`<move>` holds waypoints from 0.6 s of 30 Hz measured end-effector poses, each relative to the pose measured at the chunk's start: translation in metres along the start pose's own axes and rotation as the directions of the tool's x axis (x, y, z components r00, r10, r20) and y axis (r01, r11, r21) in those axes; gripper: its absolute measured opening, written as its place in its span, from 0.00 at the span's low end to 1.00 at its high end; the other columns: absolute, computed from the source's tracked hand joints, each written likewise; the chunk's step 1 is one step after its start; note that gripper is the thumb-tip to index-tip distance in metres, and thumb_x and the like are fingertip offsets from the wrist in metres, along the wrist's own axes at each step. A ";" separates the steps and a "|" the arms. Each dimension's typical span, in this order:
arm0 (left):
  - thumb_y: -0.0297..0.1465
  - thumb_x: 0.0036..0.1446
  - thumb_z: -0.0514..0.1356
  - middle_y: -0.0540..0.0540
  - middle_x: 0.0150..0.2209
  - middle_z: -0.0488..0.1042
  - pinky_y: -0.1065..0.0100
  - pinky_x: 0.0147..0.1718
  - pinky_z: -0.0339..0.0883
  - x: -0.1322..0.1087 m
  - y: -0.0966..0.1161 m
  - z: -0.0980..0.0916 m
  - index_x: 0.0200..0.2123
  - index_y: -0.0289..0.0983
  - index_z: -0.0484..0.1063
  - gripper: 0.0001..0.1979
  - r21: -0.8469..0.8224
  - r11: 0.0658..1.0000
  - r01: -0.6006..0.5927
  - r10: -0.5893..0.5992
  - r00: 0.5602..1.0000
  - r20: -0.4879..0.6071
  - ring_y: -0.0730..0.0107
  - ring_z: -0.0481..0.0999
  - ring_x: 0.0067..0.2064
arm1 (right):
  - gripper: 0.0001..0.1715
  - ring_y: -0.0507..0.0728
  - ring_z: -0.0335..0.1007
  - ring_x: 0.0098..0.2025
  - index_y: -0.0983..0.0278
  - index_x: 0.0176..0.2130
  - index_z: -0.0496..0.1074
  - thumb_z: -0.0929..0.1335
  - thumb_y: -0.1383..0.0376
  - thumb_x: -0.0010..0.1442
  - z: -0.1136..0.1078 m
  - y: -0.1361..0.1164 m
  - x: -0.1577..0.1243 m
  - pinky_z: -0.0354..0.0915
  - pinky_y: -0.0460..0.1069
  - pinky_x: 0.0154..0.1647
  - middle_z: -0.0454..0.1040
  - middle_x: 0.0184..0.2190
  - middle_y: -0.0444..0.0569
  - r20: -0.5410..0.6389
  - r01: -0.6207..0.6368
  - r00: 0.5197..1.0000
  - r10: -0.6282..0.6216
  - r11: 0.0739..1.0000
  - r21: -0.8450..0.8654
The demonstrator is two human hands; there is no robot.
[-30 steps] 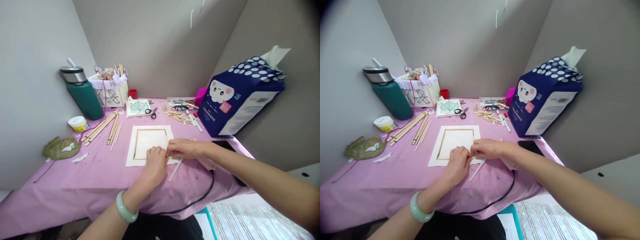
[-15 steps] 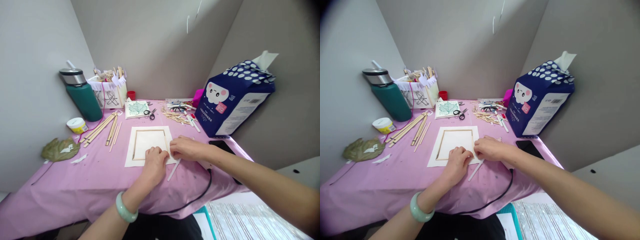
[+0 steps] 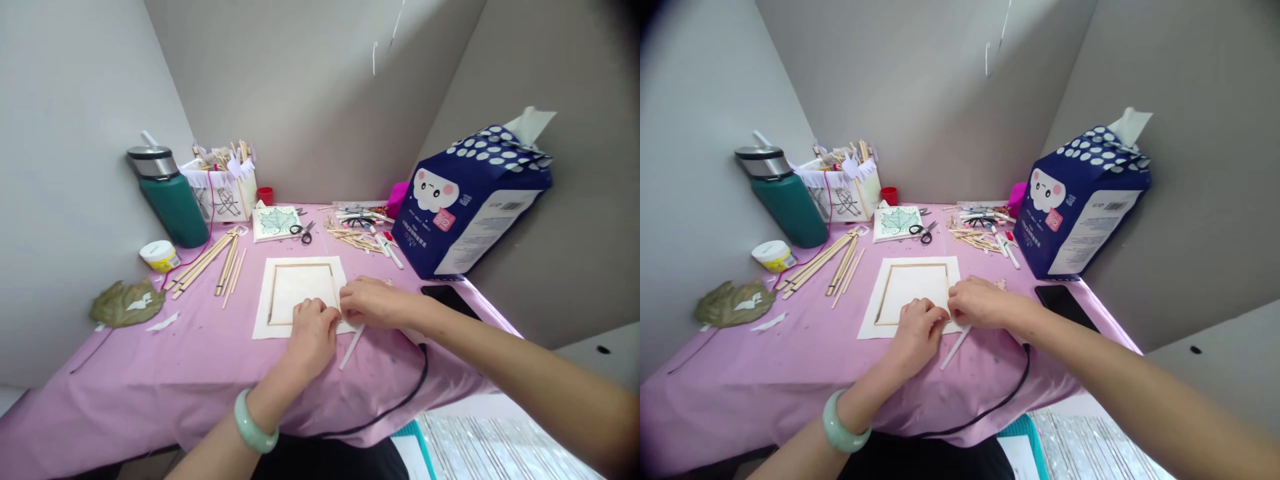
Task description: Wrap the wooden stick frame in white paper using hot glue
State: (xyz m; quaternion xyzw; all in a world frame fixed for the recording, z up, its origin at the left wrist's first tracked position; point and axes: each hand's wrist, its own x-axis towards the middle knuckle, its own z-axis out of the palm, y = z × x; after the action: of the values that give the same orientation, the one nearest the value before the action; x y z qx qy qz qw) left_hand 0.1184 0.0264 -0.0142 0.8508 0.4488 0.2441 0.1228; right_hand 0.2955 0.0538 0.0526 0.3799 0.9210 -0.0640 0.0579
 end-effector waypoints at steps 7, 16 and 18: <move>0.24 0.58 0.54 0.46 0.35 0.69 0.59 0.43 0.58 -0.001 0.001 0.000 0.35 0.39 0.72 0.08 -0.006 1.000 0.003 -0.003 1.000 -0.005 0.61 0.65 0.41 | 0.12 0.58 0.68 0.43 0.63 0.41 0.74 0.66 0.68 0.56 0.004 0.017 0.012 0.60 0.48 0.41 0.74 0.41 0.52 -0.079 -0.211 0.975 0.208 0.977 -0.031; 0.23 0.58 0.53 0.45 0.36 0.69 0.56 0.44 0.58 -0.001 0.005 -0.004 0.34 0.38 0.69 0.07 0.016 1.000 0.005 -0.005 1.000 -0.008 0.61 0.65 0.41 | 0.10 0.59 0.68 0.44 0.66 0.41 0.72 0.64 0.68 0.59 0.015 0.040 0.032 0.60 0.49 0.43 0.72 0.43 0.57 -0.114 -0.346 0.934 0.339 0.937 -0.051; 0.24 0.58 0.53 0.45 0.36 0.69 0.56 0.43 0.58 -0.002 0.005 -0.004 0.33 0.38 0.69 0.06 0.003 1.000 0.005 -0.004 1.000 -0.016 0.60 0.65 0.41 | 0.10 0.59 0.68 0.43 0.66 0.39 0.72 0.63 0.68 0.60 0.015 0.040 0.033 0.60 0.49 0.42 0.73 0.41 0.56 -0.119 -0.353 0.930 0.346 0.934 -0.044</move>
State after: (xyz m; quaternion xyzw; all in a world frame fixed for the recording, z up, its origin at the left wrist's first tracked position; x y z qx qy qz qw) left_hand 0.1186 0.0221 -0.0095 0.8480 0.4522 0.2500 0.1182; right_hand 0.3017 0.1022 0.0301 0.5388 0.8419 -0.0019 0.0300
